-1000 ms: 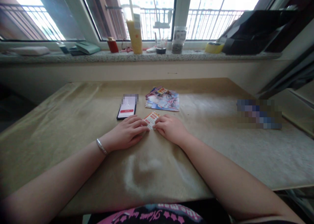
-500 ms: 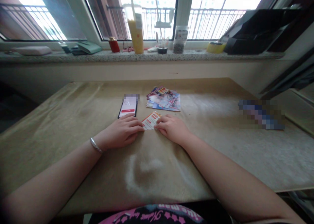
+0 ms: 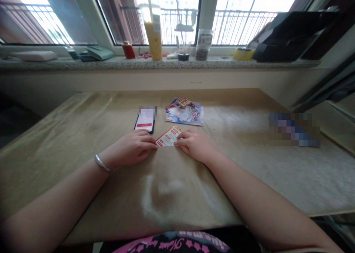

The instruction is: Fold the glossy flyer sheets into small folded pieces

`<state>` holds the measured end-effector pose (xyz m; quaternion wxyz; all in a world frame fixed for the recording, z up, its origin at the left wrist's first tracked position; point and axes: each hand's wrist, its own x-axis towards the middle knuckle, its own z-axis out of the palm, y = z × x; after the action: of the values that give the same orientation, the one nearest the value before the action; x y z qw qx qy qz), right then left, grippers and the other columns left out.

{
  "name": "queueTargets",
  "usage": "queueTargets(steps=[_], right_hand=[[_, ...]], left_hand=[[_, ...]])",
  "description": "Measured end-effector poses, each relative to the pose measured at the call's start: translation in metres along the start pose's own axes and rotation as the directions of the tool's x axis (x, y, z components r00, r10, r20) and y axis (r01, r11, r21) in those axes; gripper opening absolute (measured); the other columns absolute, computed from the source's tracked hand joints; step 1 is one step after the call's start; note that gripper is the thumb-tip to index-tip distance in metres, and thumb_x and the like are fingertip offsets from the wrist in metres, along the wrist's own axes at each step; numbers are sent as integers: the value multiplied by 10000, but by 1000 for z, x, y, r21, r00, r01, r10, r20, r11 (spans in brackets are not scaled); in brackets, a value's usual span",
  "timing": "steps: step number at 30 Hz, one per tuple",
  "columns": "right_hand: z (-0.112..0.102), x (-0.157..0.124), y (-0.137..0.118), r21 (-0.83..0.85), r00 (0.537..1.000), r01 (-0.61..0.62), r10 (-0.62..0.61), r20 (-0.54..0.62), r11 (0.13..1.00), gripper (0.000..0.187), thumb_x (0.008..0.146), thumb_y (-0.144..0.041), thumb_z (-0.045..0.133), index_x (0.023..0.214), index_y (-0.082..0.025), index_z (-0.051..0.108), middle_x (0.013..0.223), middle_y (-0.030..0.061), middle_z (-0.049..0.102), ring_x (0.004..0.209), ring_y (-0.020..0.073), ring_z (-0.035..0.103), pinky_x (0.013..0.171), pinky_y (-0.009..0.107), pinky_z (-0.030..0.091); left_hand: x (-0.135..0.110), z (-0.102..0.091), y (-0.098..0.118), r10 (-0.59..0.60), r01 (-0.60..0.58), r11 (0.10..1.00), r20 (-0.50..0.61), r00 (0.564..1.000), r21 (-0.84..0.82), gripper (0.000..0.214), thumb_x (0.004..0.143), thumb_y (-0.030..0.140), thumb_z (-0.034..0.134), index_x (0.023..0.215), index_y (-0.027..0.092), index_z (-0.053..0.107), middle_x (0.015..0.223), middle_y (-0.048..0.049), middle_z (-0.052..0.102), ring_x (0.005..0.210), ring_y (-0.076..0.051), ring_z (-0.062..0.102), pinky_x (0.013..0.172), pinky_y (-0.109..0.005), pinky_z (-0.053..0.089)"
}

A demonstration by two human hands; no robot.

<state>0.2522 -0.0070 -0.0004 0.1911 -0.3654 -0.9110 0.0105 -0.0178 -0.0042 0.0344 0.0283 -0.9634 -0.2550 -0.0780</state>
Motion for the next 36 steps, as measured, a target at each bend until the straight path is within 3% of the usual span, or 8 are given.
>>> queueTargets(steps=[20,36], right_hand=[[-1,1,-1,-28,1000,7,-7,15,1000,237,897,-241,532,1016,-297,729,1066,36,698,949,184,617,780,306,481],[-1,-1,2,-51,1000,18,-17,16,999,250,900,-227,507,1017,-276,723,1083,30,692,963,200,616,803,329,490]], left_hand=[[-8,-7,-11,-62,61,998,85,994,17,287,778,106,512,879,247,740,826,-22,688,813,-167,611,768,-297,469],[-20,-5,-24,-142,150,986,110,984,-69,241,791,127,514,860,238,717,907,-2,691,828,-153,631,788,-273,473]])
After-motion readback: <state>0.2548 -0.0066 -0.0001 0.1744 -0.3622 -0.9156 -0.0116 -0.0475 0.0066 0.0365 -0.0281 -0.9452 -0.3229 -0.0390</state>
